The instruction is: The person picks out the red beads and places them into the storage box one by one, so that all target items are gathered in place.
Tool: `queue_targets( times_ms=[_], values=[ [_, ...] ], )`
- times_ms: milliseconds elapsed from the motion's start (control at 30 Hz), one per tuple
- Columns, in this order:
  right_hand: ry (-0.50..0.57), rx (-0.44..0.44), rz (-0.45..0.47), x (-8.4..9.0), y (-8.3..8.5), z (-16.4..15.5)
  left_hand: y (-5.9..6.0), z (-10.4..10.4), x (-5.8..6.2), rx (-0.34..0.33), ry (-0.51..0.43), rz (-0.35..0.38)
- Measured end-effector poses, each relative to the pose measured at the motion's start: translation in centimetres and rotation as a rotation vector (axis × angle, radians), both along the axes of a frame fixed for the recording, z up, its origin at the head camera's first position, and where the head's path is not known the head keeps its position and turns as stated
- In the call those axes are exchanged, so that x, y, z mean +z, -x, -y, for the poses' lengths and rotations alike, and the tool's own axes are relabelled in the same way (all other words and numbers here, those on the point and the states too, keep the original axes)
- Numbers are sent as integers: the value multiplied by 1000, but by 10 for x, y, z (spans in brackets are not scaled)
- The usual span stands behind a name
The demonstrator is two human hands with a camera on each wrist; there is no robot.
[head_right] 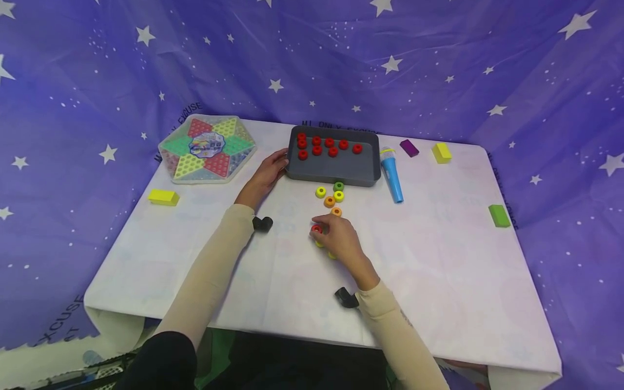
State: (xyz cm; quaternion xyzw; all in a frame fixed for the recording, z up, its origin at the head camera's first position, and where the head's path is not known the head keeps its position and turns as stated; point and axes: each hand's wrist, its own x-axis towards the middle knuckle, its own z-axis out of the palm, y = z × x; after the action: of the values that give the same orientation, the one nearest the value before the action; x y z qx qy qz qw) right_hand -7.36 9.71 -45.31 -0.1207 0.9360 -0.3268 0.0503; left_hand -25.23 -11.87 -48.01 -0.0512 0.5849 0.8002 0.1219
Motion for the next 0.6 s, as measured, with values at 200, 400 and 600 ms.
queue_targets(
  times_ms=[200, 400, 600],
  values=[
    [-52, -31, -9, 1, -5, 2, 2, 1, -1, -3, 22, 6],
    [-80, -55, -12, 1, -8, 5, 2, 1, -1, -8, 24, -1],
    [-134, -68, -15, 2, -9, 7, 2, 2, -2, -18, 28, -12]
  ],
)
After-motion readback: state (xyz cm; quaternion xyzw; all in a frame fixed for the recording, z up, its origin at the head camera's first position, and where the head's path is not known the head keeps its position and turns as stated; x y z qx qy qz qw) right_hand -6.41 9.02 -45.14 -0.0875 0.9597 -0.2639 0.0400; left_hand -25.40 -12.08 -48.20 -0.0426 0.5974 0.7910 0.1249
